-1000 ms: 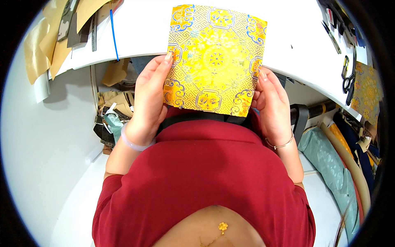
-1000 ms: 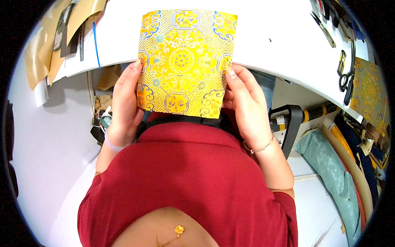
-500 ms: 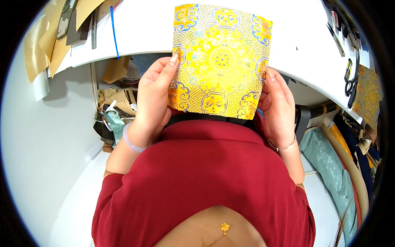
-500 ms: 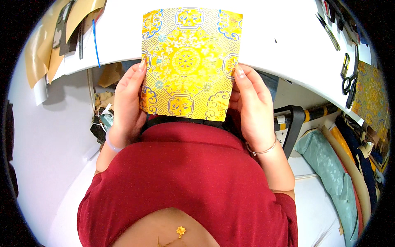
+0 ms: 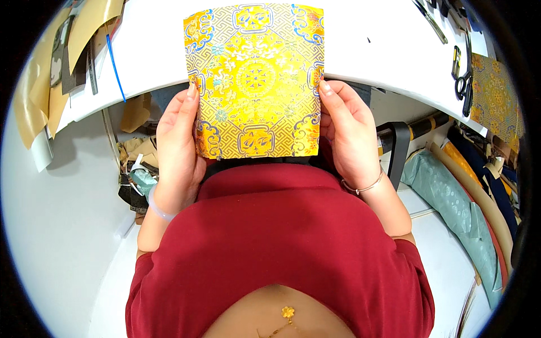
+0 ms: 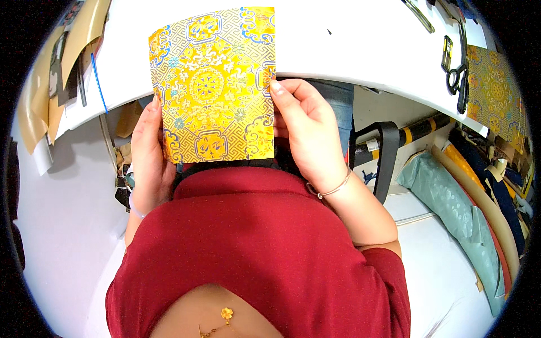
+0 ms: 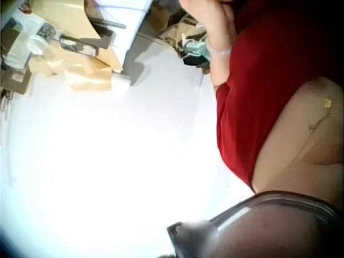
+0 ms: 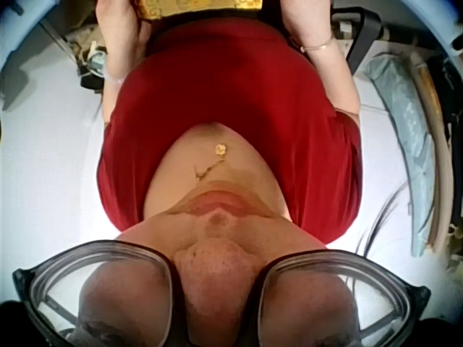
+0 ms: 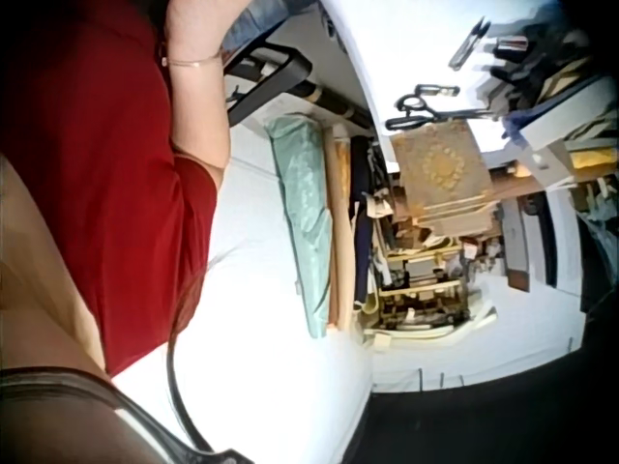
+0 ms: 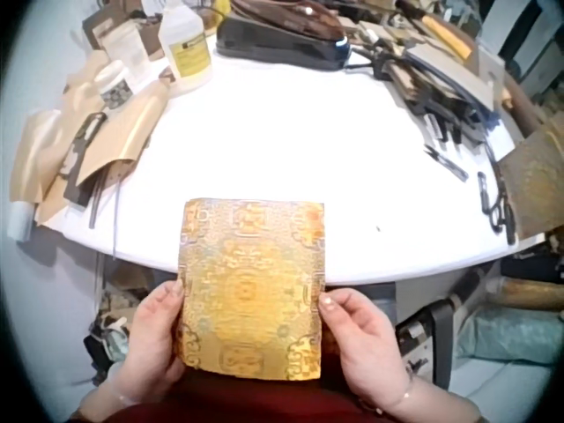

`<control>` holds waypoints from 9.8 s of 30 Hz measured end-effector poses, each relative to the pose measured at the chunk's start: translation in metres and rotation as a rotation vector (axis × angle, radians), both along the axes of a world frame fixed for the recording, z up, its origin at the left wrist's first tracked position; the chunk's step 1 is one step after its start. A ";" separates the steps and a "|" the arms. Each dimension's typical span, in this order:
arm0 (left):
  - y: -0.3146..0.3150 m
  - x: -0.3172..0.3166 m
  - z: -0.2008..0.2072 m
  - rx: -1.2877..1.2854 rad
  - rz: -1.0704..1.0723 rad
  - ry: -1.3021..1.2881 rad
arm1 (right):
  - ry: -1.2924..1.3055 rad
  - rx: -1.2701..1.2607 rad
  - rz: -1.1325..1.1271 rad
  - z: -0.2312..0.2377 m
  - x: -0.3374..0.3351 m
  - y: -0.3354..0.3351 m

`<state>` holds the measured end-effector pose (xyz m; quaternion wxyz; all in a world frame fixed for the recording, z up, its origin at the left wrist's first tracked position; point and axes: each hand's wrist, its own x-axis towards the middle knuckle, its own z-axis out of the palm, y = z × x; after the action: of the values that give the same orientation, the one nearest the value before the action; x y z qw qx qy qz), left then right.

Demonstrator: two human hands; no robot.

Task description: The person smooths a yellow patterned paper cover on a book, uses a small iron to press the cover, then trims the excess paper around the edges with scissors. The person handles the book and paper throughout, finishing with a neat trimmed edge.

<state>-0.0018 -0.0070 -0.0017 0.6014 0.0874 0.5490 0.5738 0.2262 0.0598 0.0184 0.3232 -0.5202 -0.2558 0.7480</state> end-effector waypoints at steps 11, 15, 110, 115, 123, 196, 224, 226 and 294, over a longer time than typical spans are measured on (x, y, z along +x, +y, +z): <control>0.000 0.001 -0.001 -0.017 0.021 0.011 | 0.035 0.024 0.005 -0.006 -0.001 0.000; 0.001 0.002 0.003 -0.046 0.017 0.035 | 0.045 0.012 0.004 -0.007 -0.002 0.000; 0.032 0.001 0.065 0.208 0.016 0.100 | 0.178 0.168 0.032 0.041 -0.001 -0.004; 0.033 0.007 0.062 0.202 0.032 0.014 | 0.193 0.133 0.012 0.039 -0.003 -0.003; 0.036 0.013 0.056 0.196 0.059 -0.030 | 0.190 0.070 0.032 0.038 -0.003 0.002; 0.055 -0.040 0.087 0.525 -0.068 1.083 | 0.218 0.090 0.045 0.038 -0.006 0.036; -0.005 -0.007 0.031 0.221 -0.102 0.250 | 0.120 0.147 0.169 0.023 -0.005 0.002; -0.008 -0.006 0.033 0.270 -0.099 0.326 | 0.096 0.184 0.157 0.024 -0.006 0.001; 0.061 -0.080 0.044 0.996 -0.913 1.451 | -0.618 1.187 0.783 0.050 0.016 0.060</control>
<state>-0.0817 0.0538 0.0425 0.1775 0.8635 0.3939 0.2600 0.2421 0.1202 0.0680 0.1739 -0.3168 -0.8574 0.3665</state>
